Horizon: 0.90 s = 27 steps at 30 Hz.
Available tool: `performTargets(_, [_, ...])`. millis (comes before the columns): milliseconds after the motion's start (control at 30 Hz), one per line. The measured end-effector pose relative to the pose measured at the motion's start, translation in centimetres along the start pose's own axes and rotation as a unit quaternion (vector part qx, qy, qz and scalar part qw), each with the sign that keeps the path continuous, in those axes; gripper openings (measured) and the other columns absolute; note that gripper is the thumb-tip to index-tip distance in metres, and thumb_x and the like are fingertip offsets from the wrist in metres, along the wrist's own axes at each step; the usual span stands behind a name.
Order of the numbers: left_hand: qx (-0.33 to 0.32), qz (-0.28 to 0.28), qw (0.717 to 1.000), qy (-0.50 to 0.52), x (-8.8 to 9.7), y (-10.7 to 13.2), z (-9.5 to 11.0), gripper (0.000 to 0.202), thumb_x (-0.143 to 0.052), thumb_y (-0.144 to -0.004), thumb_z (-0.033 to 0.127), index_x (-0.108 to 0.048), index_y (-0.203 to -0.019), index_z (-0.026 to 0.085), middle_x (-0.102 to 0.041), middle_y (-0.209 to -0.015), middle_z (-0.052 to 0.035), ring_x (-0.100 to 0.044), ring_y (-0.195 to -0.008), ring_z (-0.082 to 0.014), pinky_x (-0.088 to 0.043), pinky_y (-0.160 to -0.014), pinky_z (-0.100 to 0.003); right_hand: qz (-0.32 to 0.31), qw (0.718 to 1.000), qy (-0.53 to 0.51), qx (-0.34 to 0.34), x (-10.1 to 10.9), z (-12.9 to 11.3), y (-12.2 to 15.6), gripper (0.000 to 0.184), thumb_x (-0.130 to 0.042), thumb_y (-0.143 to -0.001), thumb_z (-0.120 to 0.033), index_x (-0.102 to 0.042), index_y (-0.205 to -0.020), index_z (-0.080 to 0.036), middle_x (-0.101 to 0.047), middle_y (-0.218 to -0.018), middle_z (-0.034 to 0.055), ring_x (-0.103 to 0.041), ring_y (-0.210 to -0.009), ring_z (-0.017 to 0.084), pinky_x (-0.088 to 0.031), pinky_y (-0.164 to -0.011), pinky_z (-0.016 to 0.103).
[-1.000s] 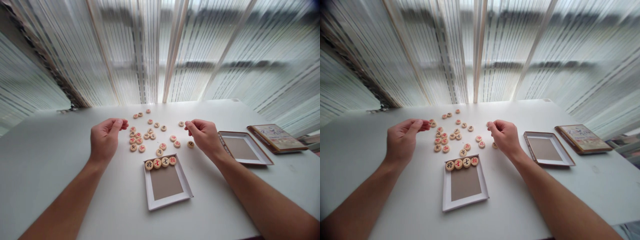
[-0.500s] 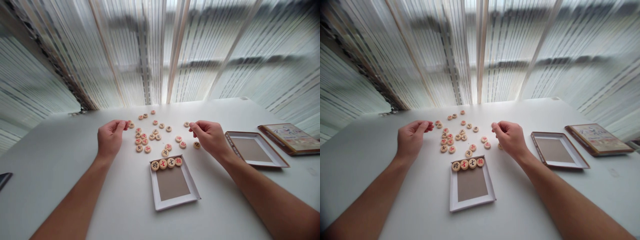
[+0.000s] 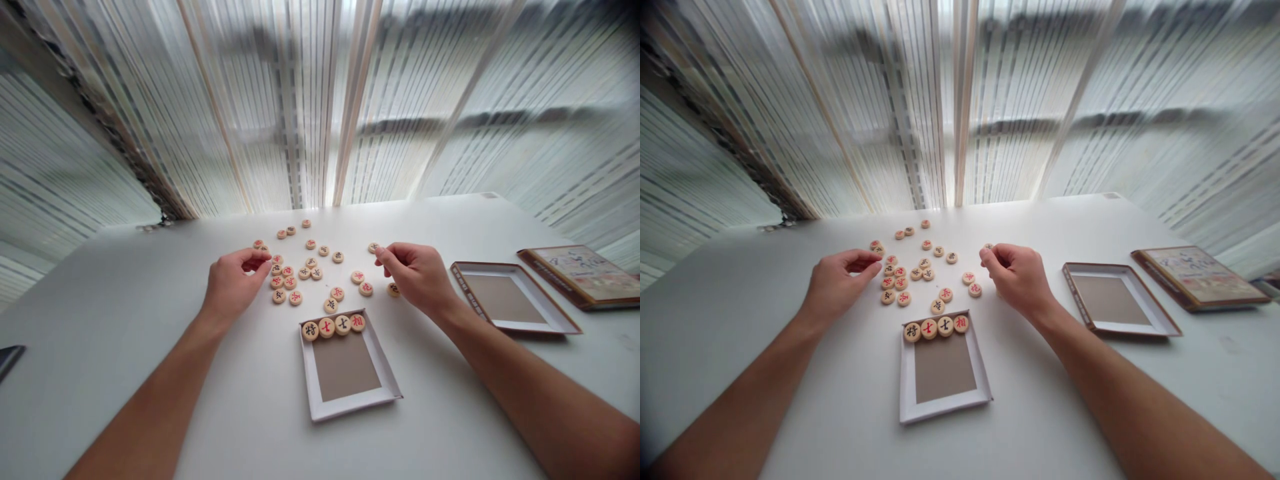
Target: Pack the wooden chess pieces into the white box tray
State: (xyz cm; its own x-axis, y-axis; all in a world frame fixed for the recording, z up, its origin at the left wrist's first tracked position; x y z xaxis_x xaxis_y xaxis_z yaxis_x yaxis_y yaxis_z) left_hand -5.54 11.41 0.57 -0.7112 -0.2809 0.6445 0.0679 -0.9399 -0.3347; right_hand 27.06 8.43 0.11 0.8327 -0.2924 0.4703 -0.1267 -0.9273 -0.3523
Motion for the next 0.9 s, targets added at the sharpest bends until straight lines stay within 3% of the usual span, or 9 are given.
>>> performTargets(200, [-0.016, -0.021, 0.999, -0.035, -0.2, 0.5, 0.9, 0.017, -0.074, -0.083, 0.032, -0.086, -0.093, 0.024, -0.086, -0.089, -0.0035, -0.079, -0.080, -0.0246, -0.062, -0.082, -0.037, -0.008, 1.000, 0.009, 0.004, -0.1, 0.0, 0.0, 0.044, -0.065, -0.094, -0.052, -0.072, -0.066, -0.018, -0.063, -0.055, 0.0023, -0.050, -0.050, 0.015, -0.037, -0.053, 0.030])
performTargets(400, [-0.032, -0.031, 0.998, -0.048, -0.1, 0.7, 1.3, 0.017, -0.073, -0.084, 0.032, -0.086, -0.093, 0.025, -0.086, -0.088, -0.0025, -0.080, -0.080, -0.0246, -0.062, -0.082, -0.036, -0.032, 0.999, 0.015, 0.017, -0.4, -0.2, 0.3, 0.046, -0.063, -0.094, -0.052, -0.070, -0.064, -0.019, -0.052, -0.050, -0.0016, -0.042, -0.048, 0.014, -0.033, -0.051, 0.029])
performTargets(533, [-0.032, -0.031, 0.998, -0.053, -0.1, 0.7, 1.3, 0.017, -0.073, -0.084, 0.032, -0.086, -0.092, 0.026, -0.087, -0.089, -0.0026, -0.081, -0.081, -0.0253, -0.062, -0.083, -0.036, -0.052, 0.998, 0.020, 0.031, -0.7, -0.3, 0.5, 0.045, -0.063, -0.094, -0.051, -0.067, -0.062, -0.020, -0.043, -0.051, -0.0032, -0.039, -0.051, 0.014, -0.031, -0.052, 0.029])
performTargets(900, [-0.021, -0.015, 0.997, -0.078, 0.0, 0.4, 0.8, 0.018, -0.070, -0.085, 0.035, -0.085, -0.086, 0.026, -0.086, -0.086, -0.0036, -0.080, -0.079, -0.0262, -0.061, -0.081, -0.036, -0.068, 0.997, 0.024, 0.038, -0.9, -0.5, 0.6, 0.047, -0.061, -0.095, -0.048, -0.057, -0.057, -0.021, -0.041, -0.054, -0.0036, -0.037, -0.054, 0.014, -0.030, -0.055, 0.029])
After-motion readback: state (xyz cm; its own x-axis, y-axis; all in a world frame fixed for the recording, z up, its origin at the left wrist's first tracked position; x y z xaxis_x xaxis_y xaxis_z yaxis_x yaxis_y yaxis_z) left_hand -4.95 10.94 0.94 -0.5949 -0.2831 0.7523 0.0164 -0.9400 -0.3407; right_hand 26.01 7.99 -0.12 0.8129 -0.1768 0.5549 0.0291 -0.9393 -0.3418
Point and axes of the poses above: each hand's wrist, its own y-axis away from the middle knuckle, its own x-axis out of the back of the hand, z = x × y, the point moved 2 cm from there along -y, towards the middle knuckle
